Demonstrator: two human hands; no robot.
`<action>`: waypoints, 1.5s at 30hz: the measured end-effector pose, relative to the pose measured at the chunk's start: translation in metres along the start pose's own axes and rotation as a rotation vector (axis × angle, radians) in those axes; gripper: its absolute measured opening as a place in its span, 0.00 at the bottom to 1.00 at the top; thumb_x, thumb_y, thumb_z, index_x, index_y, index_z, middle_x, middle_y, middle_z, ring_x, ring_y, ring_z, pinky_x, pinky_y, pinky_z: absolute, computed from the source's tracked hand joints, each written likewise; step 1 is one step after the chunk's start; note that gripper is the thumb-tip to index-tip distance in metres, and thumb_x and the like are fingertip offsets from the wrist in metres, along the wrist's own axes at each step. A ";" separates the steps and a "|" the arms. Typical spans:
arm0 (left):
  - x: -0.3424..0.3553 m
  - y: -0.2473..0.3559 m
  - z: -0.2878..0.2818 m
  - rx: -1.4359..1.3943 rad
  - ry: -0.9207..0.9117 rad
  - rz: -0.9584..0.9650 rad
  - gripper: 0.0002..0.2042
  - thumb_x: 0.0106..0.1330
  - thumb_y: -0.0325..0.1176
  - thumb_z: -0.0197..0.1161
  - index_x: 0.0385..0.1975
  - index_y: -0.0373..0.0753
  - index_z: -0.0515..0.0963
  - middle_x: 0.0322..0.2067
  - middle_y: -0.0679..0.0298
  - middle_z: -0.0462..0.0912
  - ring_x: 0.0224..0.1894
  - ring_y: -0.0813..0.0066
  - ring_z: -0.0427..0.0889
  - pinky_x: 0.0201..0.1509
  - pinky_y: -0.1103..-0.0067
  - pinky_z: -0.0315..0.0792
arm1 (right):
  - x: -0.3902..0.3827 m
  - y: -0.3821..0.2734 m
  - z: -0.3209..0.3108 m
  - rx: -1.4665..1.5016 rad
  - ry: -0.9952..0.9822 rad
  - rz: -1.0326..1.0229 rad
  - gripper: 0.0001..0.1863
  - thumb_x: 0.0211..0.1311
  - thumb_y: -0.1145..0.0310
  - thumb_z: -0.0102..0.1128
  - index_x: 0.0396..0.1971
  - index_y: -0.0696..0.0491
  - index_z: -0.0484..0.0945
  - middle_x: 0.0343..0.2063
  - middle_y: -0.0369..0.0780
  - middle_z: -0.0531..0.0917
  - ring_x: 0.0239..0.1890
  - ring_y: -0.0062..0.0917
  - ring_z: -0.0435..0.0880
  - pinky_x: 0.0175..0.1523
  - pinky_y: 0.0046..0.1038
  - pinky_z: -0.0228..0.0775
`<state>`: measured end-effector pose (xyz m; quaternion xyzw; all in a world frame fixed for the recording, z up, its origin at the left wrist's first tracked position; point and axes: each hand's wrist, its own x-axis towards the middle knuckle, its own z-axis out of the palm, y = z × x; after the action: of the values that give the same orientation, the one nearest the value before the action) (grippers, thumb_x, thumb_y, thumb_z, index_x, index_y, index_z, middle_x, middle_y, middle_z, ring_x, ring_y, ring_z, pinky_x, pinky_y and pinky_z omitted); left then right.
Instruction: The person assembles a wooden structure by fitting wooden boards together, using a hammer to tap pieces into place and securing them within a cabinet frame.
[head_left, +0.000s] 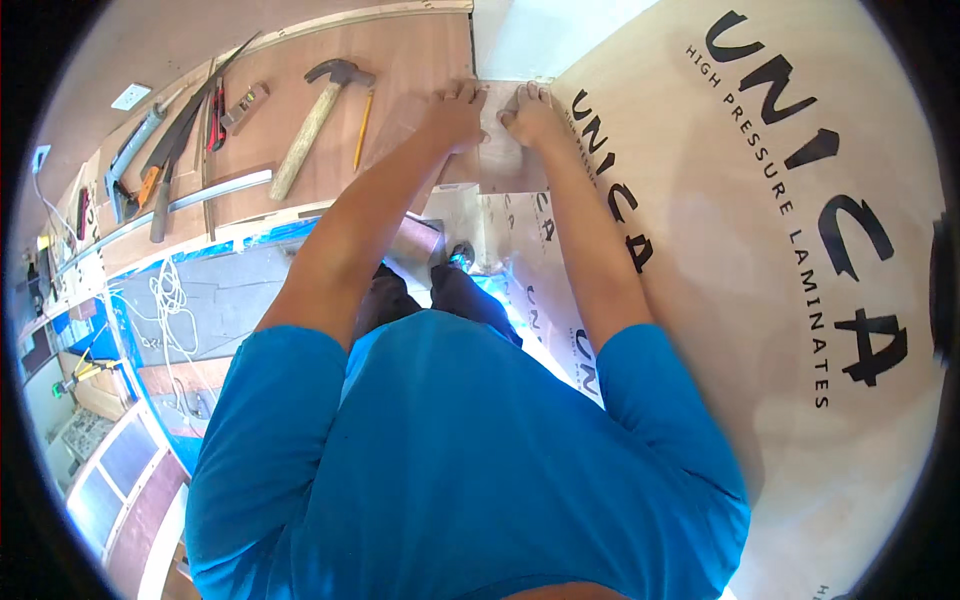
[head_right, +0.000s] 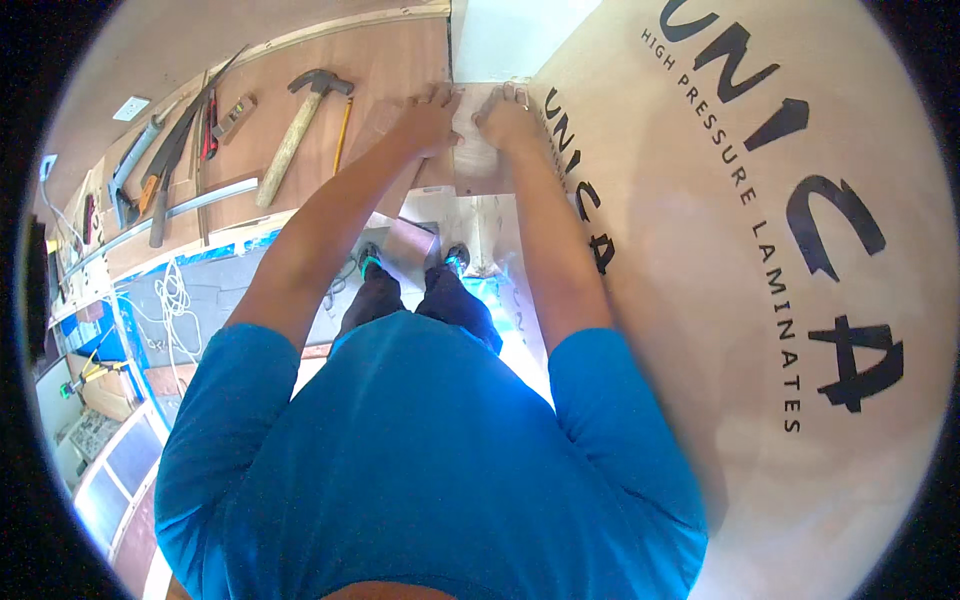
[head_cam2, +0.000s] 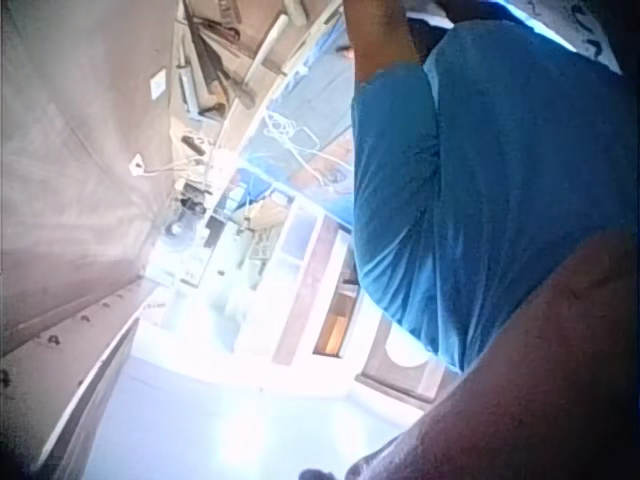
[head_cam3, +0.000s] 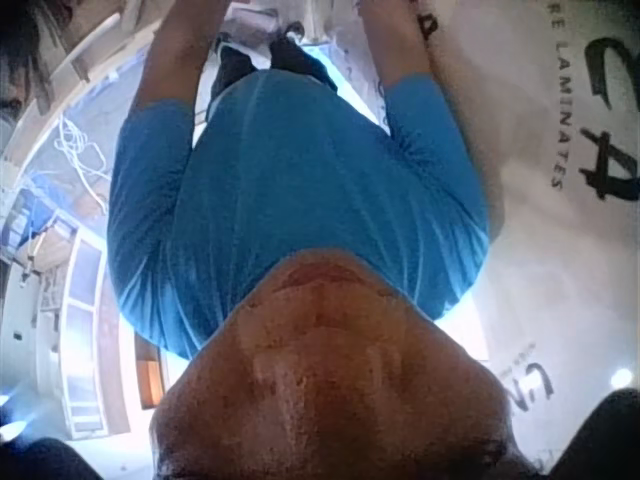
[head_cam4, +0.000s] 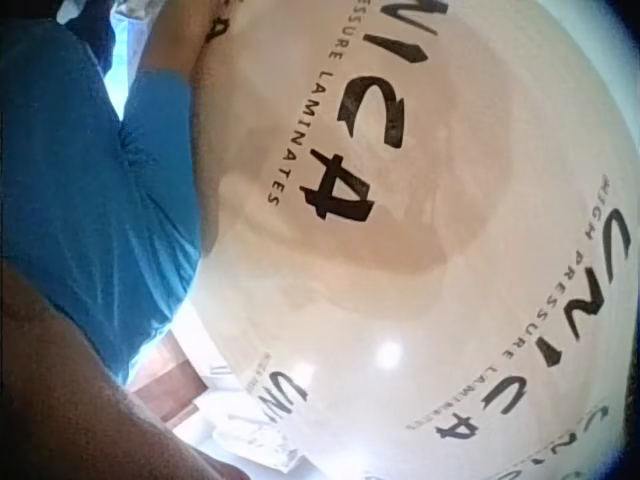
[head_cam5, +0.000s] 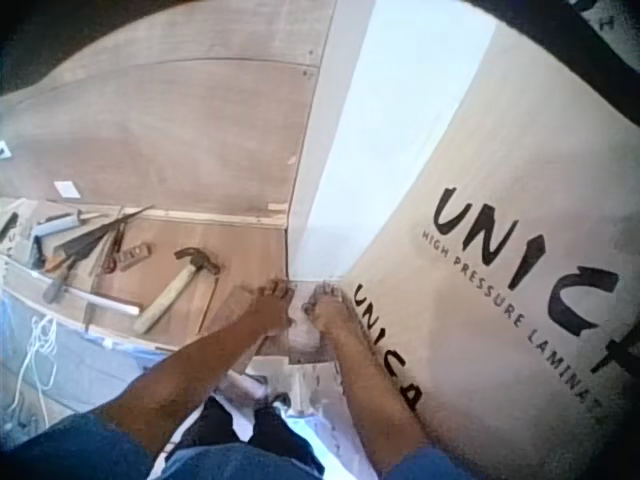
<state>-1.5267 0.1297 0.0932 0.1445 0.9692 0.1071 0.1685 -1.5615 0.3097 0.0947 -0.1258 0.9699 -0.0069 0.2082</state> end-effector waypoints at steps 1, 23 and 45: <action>-0.002 0.002 -0.001 0.013 0.004 -0.005 0.46 0.64 0.52 0.69 0.78 0.41 0.55 0.79 0.54 0.51 0.80 0.47 0.51 0.76 0.49 0.55 | -0.004 -0.001 -0.001 0.003 -0.005 0.001 0.45 0.70 0.42 0.53 0.76 0.60 0.57 0.78 0.51 0.55 0.80 0.44 0.50 0.82 0.39 0.44; -0.291 0.020 0.084 -0.671 0.154 -0.158 0.16 0.67 0.37 0.64 0.48 0.33 0.82 0.44 0.46 0.87 0.51 0.43 0.84 0.55 0.58 0.77 | 0.006 0.006 0.006 0.085 0.037 0.041 0.45 0.67 0.43 0.53 0.76 0.55 0.58 0.78 0.50 0.55 0.78 0.51 0.54 0.80 0.42 0.49; -0.301 -0.203 0.126 -0.478 -0.298 -0.039 0.26 0.68 0.52 0.66 0.52 0.32 0.82 0.44 0.46 0.87 0.44 0.55 0.88 0.51 0.66 0.79 | -0.432 -0.032 0.363 0.459 -0.451 0.559 0.28 0.65 0.43 0.59 0.46 0.54 0.87 0.51 0.50 0.86 0.55 0.47 0.84 0.60 0.47 0.75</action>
<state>-1.2596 -0.1354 0.0143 0.0964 0.8835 0.3070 0.3406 -1.0258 0.3993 -0.0612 0.1934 0.8701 -0.1383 0.4317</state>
